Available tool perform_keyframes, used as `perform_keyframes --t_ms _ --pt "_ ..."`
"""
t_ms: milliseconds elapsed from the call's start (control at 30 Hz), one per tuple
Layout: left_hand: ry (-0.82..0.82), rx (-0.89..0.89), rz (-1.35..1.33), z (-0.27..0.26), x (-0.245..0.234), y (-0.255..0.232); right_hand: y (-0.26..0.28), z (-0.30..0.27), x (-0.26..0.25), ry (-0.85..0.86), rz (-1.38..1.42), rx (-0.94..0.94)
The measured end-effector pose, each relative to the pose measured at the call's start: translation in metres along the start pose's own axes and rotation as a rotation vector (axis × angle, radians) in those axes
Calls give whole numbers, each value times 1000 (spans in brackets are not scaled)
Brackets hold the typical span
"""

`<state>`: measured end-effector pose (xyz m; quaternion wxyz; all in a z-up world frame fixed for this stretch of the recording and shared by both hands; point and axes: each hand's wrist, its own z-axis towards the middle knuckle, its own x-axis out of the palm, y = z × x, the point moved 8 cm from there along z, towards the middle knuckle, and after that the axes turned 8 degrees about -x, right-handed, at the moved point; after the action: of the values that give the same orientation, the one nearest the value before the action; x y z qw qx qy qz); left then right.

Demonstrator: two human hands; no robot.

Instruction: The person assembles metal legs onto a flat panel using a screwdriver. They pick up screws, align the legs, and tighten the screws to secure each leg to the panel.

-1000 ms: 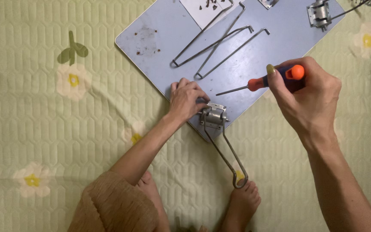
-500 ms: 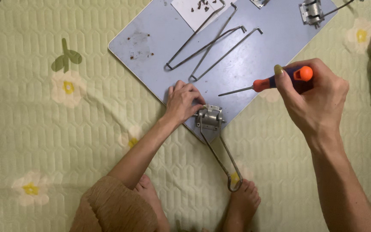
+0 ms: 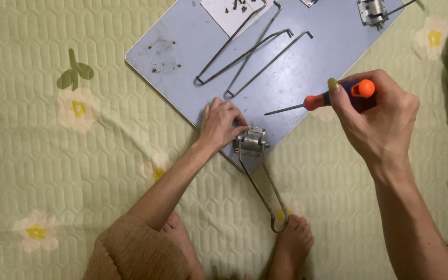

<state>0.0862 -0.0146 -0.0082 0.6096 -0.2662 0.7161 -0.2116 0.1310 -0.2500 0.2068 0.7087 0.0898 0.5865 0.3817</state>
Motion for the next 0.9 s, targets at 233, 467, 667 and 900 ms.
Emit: perform_keyframes --t_ms 233,467,667,900 --pt "-207 40 -47 63 -59 1 -6 -4 -12 -31 16 56" --pt "-404 -31 -99 194 -111 16 -17 1 -15 -54 2 187" --pt "-498 -75 -30 238 -94 41 -30 1 -5 -31 120 333" --pt "-569 34 -87 225 -82 51 -34 1 0 15 58 294"
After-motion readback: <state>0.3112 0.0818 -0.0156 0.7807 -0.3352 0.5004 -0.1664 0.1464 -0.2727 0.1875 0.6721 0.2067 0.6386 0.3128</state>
